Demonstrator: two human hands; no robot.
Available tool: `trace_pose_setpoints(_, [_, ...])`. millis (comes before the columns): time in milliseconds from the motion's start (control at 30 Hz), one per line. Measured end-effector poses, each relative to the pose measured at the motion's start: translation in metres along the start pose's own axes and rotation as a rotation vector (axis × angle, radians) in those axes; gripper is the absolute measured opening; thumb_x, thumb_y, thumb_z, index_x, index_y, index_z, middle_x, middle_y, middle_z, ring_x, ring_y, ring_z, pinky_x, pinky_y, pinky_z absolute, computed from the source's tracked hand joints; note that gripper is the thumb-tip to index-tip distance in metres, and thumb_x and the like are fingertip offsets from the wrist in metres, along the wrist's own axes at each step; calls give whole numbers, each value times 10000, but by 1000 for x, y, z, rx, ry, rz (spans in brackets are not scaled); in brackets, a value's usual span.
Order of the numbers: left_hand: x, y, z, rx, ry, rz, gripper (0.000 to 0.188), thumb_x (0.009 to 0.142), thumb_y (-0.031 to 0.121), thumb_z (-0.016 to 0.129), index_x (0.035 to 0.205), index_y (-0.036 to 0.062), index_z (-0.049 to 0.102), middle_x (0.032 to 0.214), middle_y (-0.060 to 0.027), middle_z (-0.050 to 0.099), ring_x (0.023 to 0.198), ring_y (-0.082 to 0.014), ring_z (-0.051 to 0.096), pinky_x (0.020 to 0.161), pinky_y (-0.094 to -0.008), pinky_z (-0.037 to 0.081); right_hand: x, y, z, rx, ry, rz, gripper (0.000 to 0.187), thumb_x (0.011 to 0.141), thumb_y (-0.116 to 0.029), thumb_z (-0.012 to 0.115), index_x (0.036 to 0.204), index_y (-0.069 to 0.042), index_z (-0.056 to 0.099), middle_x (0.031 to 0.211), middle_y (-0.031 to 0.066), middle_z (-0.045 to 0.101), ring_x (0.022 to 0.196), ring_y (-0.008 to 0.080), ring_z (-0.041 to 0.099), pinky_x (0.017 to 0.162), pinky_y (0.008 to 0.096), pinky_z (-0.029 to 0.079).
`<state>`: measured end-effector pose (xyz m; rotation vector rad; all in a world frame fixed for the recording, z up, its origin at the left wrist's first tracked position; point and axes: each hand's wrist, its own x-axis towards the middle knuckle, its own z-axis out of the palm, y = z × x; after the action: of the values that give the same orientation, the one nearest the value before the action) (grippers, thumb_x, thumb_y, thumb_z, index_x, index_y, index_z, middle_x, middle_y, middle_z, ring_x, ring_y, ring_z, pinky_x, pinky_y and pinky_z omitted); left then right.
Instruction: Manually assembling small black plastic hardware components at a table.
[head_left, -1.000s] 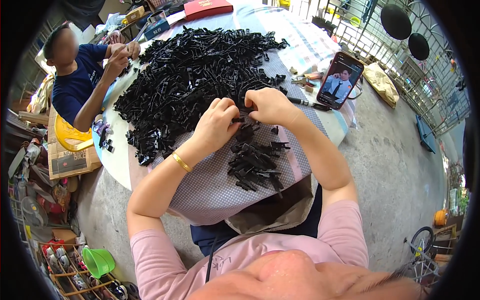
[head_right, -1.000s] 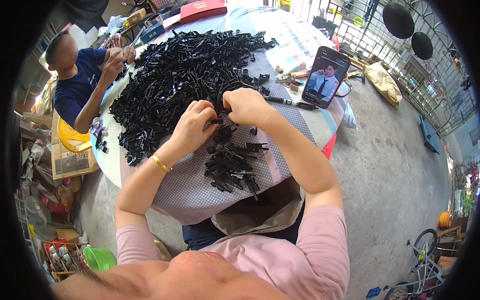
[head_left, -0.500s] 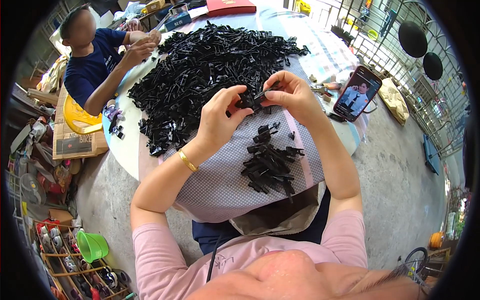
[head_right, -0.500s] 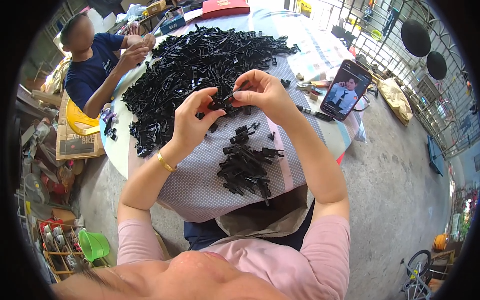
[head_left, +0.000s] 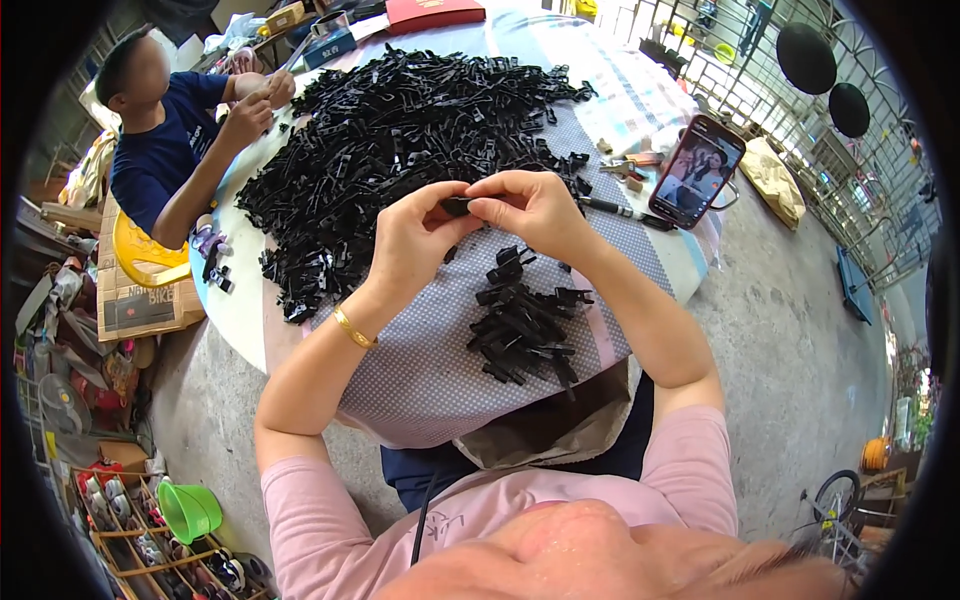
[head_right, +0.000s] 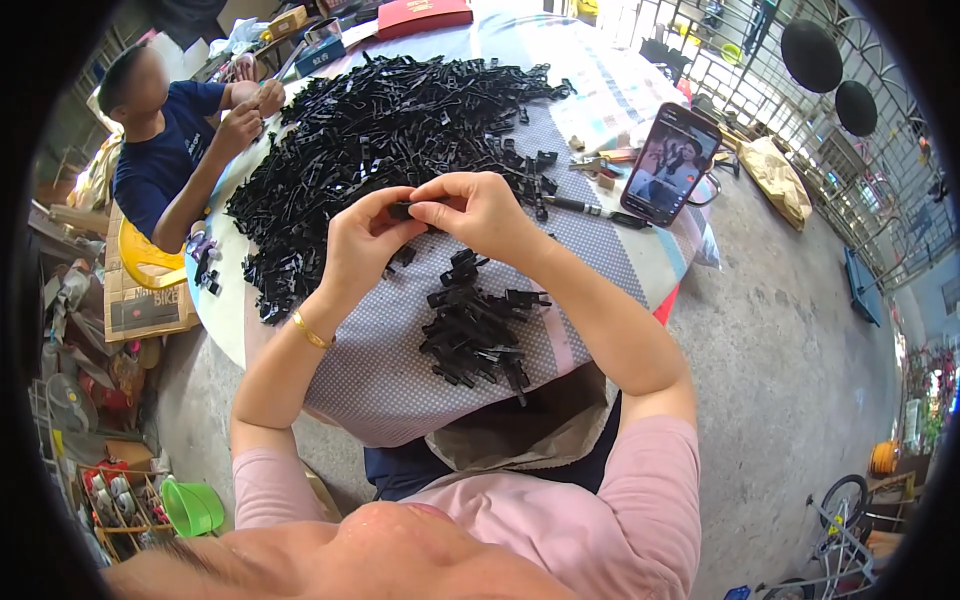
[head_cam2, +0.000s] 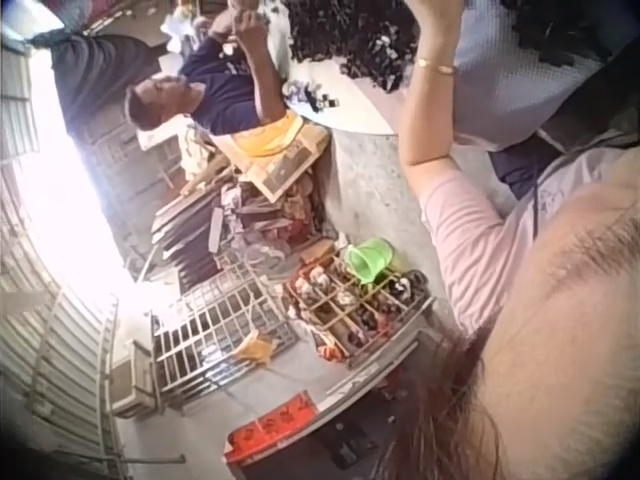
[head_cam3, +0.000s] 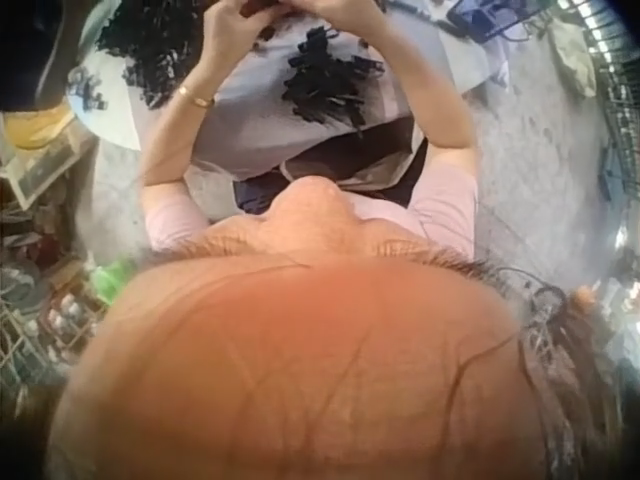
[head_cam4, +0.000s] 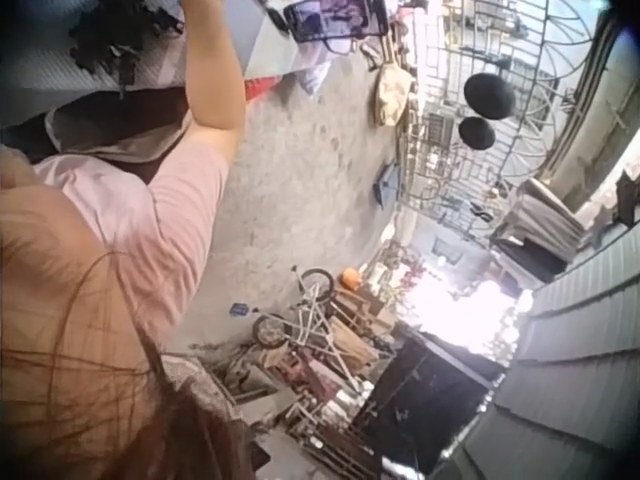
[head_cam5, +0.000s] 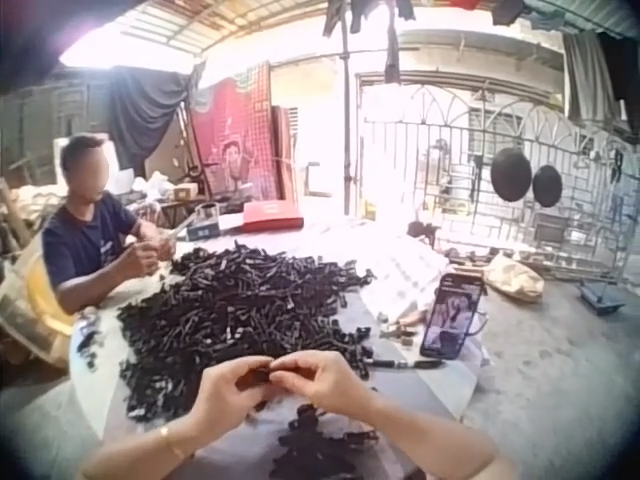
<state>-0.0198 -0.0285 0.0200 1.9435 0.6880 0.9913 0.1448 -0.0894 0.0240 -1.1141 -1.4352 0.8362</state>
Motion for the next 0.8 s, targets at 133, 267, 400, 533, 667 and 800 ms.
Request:
trace_pose_setpoints(133, [1, -4, 1, -26, 32, 39, 311, 758, -12, 655, 1065, 20, 621, 813, -51, 660, 711, -68, 586, 656, -212, 492, -1, 2, 2, -70, 52, -93, 191, 814, -114, 657, 955, 15, 655, 824, 62, 662, 722, 73, 594, 642, 204, 484])
trace_pose_setpoints(267, [-1, -2, 1, -98, 14, -29, 368, 786, -67, 583, 1149, -9, 563, 875, -54, 655, 788, -73, 597, 713, -199, 485, -1, 3, 2, -350, 84, -286, 184, 798, -141, 665, 931, -13, 661, 778, 76, 645, 658, 114, 601, 589, 222, 474])
trace_pose_setpoints(400, [-2, 0, 1, -56, -48, -81, 358, 805, -57, 566, 1162, -25, 547, 890, -58, 652, 799, -80, 602, 724, -196, 483, -5, 0, 3, -622, 167, -415, 163, 766, -182, 666, 859, -48, 661, 713, 94, 605, 607, 250, 590, 562, 305, 481])
trace_pose_setpoints(533, [-2, 0, -1, -301, -67, -98, 322, 837, -33, 546, 1159, -40, 542, 970, -83, 639, 856, -100, 609, 767, -213, 493, -5, 0, 3, -630, 169, -390, 184, 762, -179, 676, 883, -43, 651, 756, 98, 603, 646, 238, 600, 584, 301, 485])
trace_pose_setpoints(667, [0, 2, -6, -339, -74, -38, 311, 861, -14, 530, 1171, -29, 538, 1000, -79, 634, 871, -96, 601, 779, -214, 490, 0, 0, -3, -312, 53, -250, 337, 772, -191, 695, 1055, -35, 601, 950, 62, 603, 812, 131, 586, 663, 255, 489])
trace_pose_setpoints(800, [-2, 7, -7, -213, -88, 55, 352, 851, -30, 535, 1202, -4, 522, 1004, -76, 633, 869, -87, 596, 765, -207, 484, 1, -3, -13, -210, -83, -184, 423, 762, -192, 716, 1112, 5, 584, 971, 87, 641, 876, 130, 610, 776, 268, 500])
